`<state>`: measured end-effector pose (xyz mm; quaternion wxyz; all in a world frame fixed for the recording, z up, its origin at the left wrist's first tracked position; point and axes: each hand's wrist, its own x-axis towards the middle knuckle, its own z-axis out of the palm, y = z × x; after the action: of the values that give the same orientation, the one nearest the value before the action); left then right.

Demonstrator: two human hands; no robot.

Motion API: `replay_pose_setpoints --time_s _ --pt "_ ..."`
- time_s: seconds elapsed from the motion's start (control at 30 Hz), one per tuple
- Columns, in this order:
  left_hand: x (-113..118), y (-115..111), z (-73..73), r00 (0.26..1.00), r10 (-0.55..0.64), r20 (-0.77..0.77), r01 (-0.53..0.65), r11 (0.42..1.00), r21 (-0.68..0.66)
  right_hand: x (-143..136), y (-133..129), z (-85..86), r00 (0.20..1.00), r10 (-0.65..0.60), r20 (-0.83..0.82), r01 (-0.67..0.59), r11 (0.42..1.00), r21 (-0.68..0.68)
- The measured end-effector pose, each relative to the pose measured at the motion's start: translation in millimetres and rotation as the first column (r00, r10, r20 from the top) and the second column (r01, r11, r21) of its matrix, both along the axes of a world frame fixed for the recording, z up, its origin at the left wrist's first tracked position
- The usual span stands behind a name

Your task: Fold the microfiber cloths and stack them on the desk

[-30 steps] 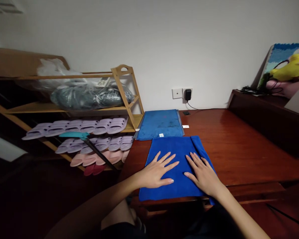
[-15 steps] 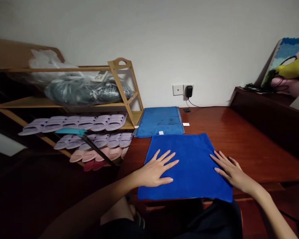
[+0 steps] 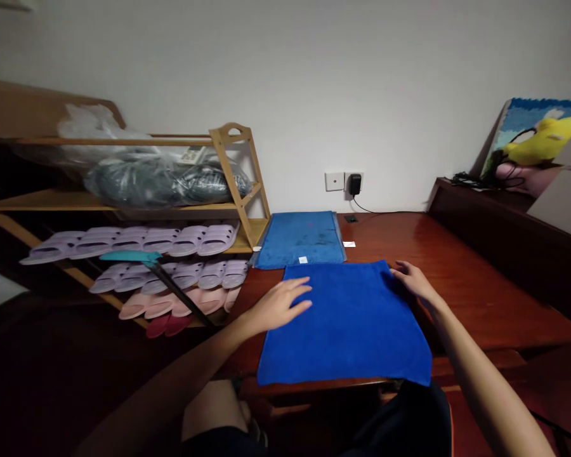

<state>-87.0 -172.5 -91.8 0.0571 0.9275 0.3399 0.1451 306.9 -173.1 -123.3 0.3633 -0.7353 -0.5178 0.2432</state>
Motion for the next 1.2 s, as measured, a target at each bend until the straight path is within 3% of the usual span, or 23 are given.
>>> replay_pose_setpoints --time_s 0.1,0.27,0.4,0.5,0.63,0.83,1.2 --pt "-5.4 42.4 7.6 0.989 0.149 -0.02 -0.146 0.985 0.091 -5.8 27.8 -6.3 0.99 -0.095 0.101 0.102 0.993 -0.066" --pt "-7.8 87.5 -1.3 0.972 0.207 -0.111 -0.178 0.957 0.231 -5.8 46.5 -14.4 0.982 -0.132 0.139 0.139 0.989 -0.048" --pt "-9.4 90.5 -19.1 0.977 0.179 -0.115 -0.139 0.947 0.288 -1.5 44.8 -18.0 0.995 -0.071 0.076 0.068 0.997 0.044" --pt "-10.9 88.2 -25.9 0.981 0.181 -0.071 -0.157 0.953 0.258 0.3 41.3 -19.7 1.0 -0.022 -0.011 0.023 0.991 0.132" --pt "-11.4 88.1 -25.2 0.981 0.189 -0.053 -0.172 0.958 0.23 -3.9 34.7 -17.6 0.987 0.068 -0.143 -0.035 0.974 0.225" --pt "-11.0 89.7 -23.9 0.983 0.156 -0.096 -0.131 0.964 0.23 -13.0 15.7 -0.1 0.936 0.205 -0.288 -0.121 0.951 0.284" --pt "-16.7 103.5 -27.9 0.987 0.155 0.047 -0.155 0.988 0.003 -6.7 7.0 7.9 0.921 0.204 -0.332 -0.108 0.953 0.285"
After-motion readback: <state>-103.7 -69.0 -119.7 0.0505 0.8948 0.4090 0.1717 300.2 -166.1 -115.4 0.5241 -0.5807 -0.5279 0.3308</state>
